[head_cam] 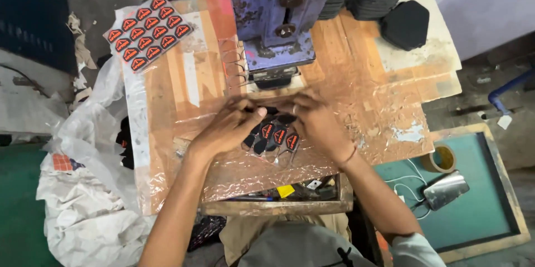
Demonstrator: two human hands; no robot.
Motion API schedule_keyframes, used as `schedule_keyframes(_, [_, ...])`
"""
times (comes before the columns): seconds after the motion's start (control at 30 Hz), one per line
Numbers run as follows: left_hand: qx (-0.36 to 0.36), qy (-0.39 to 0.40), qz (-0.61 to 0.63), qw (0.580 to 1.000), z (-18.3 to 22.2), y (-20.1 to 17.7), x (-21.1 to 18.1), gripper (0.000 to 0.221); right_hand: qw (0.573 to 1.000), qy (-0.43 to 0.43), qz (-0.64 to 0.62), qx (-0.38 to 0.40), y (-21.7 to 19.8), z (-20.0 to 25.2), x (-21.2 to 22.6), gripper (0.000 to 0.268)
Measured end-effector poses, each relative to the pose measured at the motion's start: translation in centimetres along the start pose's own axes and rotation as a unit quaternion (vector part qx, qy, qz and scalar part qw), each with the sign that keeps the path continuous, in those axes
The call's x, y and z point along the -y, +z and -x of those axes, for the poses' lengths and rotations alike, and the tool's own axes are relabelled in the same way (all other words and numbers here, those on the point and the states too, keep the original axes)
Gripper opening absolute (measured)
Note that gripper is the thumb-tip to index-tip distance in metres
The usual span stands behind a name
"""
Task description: Applying small heat-press labels to black fabric patches using an industrial press machine.
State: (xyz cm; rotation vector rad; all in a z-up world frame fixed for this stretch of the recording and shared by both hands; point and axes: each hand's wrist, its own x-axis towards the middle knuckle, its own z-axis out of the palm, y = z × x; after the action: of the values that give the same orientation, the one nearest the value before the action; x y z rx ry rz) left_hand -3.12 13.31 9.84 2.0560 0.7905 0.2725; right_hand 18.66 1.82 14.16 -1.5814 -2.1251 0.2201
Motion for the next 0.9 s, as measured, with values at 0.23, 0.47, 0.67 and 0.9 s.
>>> schedule_keyframes(0.23, [0.002,0.007,-0.058,0.998,-0.3,0.5,-1.2,0.065,0.844,-0.115,-0.351,0.39,-2.1,10.6,5.3,0.01])
schedule_keyframes(0.47, [-0.122,0.131,-0.136,0.974,2.3,4.3,-4.8,0.034,0.806,0.482,-0.329,-0.1,-5.4,11.4,-5.0,0.027])
schedule_keyframes(0.67, [-0.198,-0.048,0.023,0.979,9.5,-2.2,1.7,0.044,0.877,0.37,-0.234,-0.197,-3.8,11.0,-8.9,0.046])
schedule_keyframes(0.9, [-0.354,-0.11,-0.086,0.925,9.6,-4.0,2.6,0.049,0.867,0.435,-0.12,-0.211,-3.0,10.3,-8.5,0.029])
